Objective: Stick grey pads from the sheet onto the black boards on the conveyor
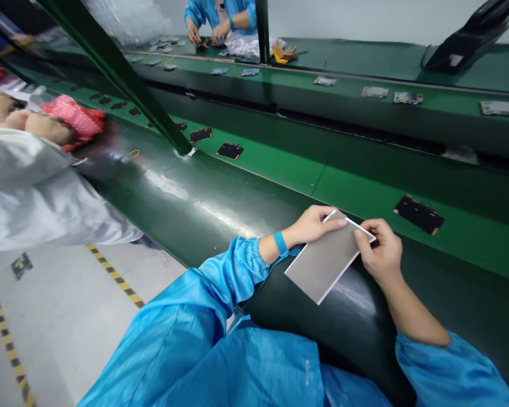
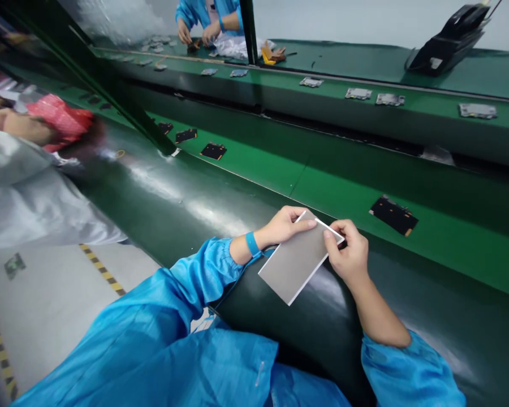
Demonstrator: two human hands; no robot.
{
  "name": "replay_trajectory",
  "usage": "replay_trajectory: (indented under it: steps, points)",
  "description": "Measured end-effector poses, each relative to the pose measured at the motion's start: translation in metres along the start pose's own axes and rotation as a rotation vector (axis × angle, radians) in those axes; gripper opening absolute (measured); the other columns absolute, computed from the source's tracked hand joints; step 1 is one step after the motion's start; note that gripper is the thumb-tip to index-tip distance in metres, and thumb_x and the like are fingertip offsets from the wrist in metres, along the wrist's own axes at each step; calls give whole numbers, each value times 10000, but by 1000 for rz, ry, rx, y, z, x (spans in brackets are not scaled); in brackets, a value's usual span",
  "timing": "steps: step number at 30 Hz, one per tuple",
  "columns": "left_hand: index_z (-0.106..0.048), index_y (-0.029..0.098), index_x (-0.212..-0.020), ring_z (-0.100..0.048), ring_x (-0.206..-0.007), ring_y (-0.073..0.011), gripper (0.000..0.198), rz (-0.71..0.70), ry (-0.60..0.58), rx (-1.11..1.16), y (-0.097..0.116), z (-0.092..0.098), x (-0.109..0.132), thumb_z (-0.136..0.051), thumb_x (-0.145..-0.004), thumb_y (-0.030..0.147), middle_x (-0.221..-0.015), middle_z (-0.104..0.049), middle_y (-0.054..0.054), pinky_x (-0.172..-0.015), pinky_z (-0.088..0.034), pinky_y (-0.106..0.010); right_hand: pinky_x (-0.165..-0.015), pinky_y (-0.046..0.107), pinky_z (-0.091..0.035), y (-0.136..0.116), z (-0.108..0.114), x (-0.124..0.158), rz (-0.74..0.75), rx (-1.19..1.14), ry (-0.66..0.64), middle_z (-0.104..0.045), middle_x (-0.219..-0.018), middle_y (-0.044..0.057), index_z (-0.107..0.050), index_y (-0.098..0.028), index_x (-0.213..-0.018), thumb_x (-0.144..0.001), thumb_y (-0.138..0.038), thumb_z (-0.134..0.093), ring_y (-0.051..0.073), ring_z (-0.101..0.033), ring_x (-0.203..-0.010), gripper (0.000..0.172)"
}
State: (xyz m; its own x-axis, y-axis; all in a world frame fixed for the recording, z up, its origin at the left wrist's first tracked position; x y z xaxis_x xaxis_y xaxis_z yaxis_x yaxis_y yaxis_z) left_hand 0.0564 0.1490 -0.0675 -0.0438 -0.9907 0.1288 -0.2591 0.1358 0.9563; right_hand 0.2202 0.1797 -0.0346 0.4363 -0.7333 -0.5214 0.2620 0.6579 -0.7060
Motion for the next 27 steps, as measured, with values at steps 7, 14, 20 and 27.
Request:
replay_trajectory:
  steps: [7, 14, 20, 27]
  points:
    - [-678, 138, -829, -513, -653, -118, 672, -3, 11, -65, -6, 4, -2, -874, -722, 771, -746, -604, 3, -634, -401, -263, -509, 228, -388, -6, 0, -4, -2, -21, -2, -566, -672, -48, -594, -206, -870, -980, -254, -666, 98, -497, -521, 139]
    - [-707, 125, -886, -559, -695, -130, 665, 17, 10, -30, -6, 4, -1, -902, -724, 740, -793, -652, -20, -663, -436, -259, -513, 234, -384, -6, 0, -3, -12, -39, -16, -560, -675, -47, -585, -208, -870, -981, -263, -669, 99, -494, -520, 149]
    - [-711, 137, -843, -550, -659, -130, 685, 25, 20, -32, 0, 3, 0, -919, -667, 765, -759, -644, -11, -636, -435, -260, -520, 252, -371, -4, 0, -5, -44, -70, -10, -551, -669, -41, -585, -213, -861, -968, -274, -666, 110, -480, -523, 147]
    - [-741, 141, -816, -539, -669, -133, 577, -18, 24, -197, 9, 3, -4, -886, -754, 696, -741, -660, -12, -636, -428, -243, -561, 276, -399, 7, -7, -10, -141, -169, -33, -567, -704, -10, -587, -213, -874, -959, -376, -615, 133, -513, -569, 186]
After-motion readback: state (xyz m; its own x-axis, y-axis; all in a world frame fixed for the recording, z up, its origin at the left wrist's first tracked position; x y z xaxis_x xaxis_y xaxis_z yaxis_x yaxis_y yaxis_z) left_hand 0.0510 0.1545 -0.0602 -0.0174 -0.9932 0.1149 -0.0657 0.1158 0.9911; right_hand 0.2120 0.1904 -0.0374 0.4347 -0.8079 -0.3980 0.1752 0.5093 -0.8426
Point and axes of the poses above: each hand's wrist, its own x-axis away from the middle knuckle, its own z-axis out of the back of the hand, y = z × x, the point moved 8 cm from there along -x, towards the middle knuckle
